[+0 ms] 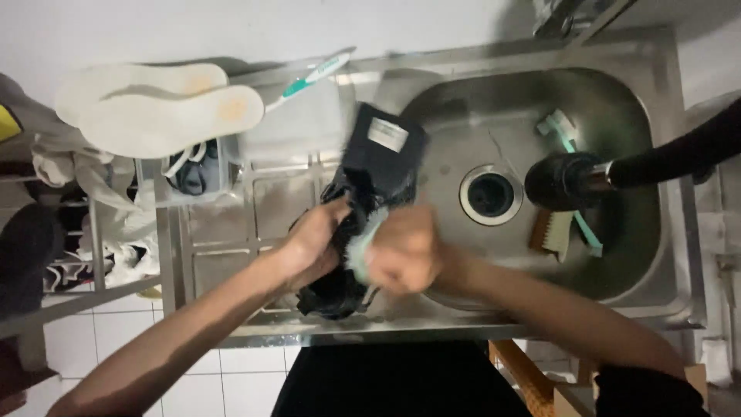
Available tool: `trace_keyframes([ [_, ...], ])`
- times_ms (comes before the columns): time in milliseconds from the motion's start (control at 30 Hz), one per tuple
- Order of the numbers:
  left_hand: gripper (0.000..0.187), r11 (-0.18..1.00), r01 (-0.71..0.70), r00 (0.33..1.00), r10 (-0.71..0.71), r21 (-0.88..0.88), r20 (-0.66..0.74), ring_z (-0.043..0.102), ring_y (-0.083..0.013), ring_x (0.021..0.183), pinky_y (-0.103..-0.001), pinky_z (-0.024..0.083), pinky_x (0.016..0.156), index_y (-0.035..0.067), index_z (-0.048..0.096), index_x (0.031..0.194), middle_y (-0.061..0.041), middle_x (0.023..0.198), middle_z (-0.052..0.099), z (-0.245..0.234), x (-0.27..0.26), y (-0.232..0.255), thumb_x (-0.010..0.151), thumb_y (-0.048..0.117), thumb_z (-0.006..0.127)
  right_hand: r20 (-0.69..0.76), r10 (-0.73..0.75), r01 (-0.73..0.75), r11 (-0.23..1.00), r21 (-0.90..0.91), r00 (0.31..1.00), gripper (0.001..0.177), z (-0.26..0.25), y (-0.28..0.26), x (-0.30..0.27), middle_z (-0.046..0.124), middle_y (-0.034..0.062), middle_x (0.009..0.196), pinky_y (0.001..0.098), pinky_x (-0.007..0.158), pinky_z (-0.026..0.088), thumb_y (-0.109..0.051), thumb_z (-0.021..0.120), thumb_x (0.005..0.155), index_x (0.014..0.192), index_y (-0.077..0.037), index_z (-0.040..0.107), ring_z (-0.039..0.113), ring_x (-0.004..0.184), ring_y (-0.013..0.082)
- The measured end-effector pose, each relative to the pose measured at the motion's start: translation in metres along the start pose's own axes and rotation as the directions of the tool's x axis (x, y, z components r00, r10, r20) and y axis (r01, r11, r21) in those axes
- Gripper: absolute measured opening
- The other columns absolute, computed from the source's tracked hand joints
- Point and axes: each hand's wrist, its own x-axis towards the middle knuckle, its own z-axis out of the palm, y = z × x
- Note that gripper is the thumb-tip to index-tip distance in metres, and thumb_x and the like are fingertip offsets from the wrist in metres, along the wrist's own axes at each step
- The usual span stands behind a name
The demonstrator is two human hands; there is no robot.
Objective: Cleaning a black shoe in a sink using a large scrub brush and a toothbrush for detailed cleaning.
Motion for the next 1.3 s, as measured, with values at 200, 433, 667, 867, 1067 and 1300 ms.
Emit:
trace_keyframes([
  [200, 0.053, 0.985, 0.04, 0.978, -0.005, -0.166, 0.209, 0.054, -0.0407, 0.135, -0.056, 0.041, 0.115, 0.004, 0.054, 0.146, -0.023, 0.144, 0.058, -0.02, 0.019, -0.01, 0.097, 0.024, 0.053, 0.023, 0.029, -0.028, 0.999, -0.027, 0.999, 0.048, -0.002, 0.01, -0.004, 0.035, -0.0074, 0.038, 0.0256, 0.037, 0.028, -0.011, 0.051, 0.088, 0.043, -0.019, 0.037, 0.035, 0.031, 0.0126],
  [433, 0.053, 0.995, 0.059, 0.997, -0.054, -0.085, 0.063, 0.06, -0.0384, 0.124, -0.059, 0.048, 0.102, 0.003, 0.058, 0.139, -0.023, 0.129, 0.062, -0.016, 0.023, -0.025, 0.091, 0.027, 0.058, 0.058, 0.035, -0.03, 0.996, -0.089, 0.998, 0.047, 0.005, 0.002, -0.005, 0.033, -0.0058, 0.039, 0.0267, 0.038, 0.028, -0.005, 0.053, 0.088, 0.045, -0.017, 0.039, 0.035, 0.032, 0.0155],
  [667, 0.068, 0.999, 0.039, 0.998, -0.04, 0.034, 0.041, 0.055, -0.0397, 0.134, -0.06, 0.045, 0.105, 0.002, 0.056, 0.143, -0.022, 0.138, 0.058, 0.043, -0.04, 0.06, 0.082, 0.032, 0.061, 0.088, 0.004, 0.008, 0.989, -0.145, 0.996, 0.046, -0.002, 0.013, -0.01, 0.032, -0.0043, 0.04, 0.0278, 0.038, 0.029, 0.0, 0.054, 0.088, 0.047, -0.015, 0.041, 0.035, 0.033, 0.0184],
  [867, 0.068, 0.99, 0.043, 0.994, -0.057, 0.138, 0.098, 0.056, -0.0346, 0.136, -0.053, 0.043, 0.111, 0.004, 0.053, 0.148, -0.021, 0.142, 0.06, 0.046, -0.051, 0.067, 0.088, 0.035, 0.06, 0.113, 0.018, 0.007, 0.976, -0.219, 0.993, 0.045, -0.014, 0.052, 0.0, 0.03, -0.0031, 0.041, 0.0287, 0.038, 0.029, 0.005, 0.054, 0.087, 0.048, -0.013, 0.043, 0.035, 0.034, 0.0208],
  [1067, 0.073, 0.952, 0.07, 0.993, -0.095, 0.298, 0.07, 0.049, -0.033, 0.143, -0.054, 0.035, 0.117, 0.004, 0.053, 0.149, -0.017, 0.154, 0.054, 0.031, -0.04, 0.06, 0.086, 0.042, 0.056, -0.003, -0.178, 0.176, 0.974, -0.146, 0.984, 0.038, -0.003, 0.031, -0.023, 0.045, -0.0033, 0.04, 0.0295, 0.035, 0.035, -0.01, 0.057, 0.082, 0.045, -0.016, 0.051, 0.043, 0.032, 0.0159],
  [1300, 0.073, 0.994, 0.079, 0.993, -0.085, 0.07, 0.085, 0.051, -0.0382, 0.14, -0.053, 0.043, 0.111, 0.002, 0.051, 0.151, -0.025, 0.148, 0.056, 0.032, -0.02, 0.053, 0.085, 0.032, 0.062, 0.07, -0.228, 0.237, 0.893, -0.383, 0.971, 0.033, -0.031, 0.101, -0.005, 0.044, 0.0005, 0.045, 0.033, 0.037, 0.032, 0.001, 0.059, 0.077, 0.048, -0.012, 0.051, 0.039, 0.034, 0.0204],
])
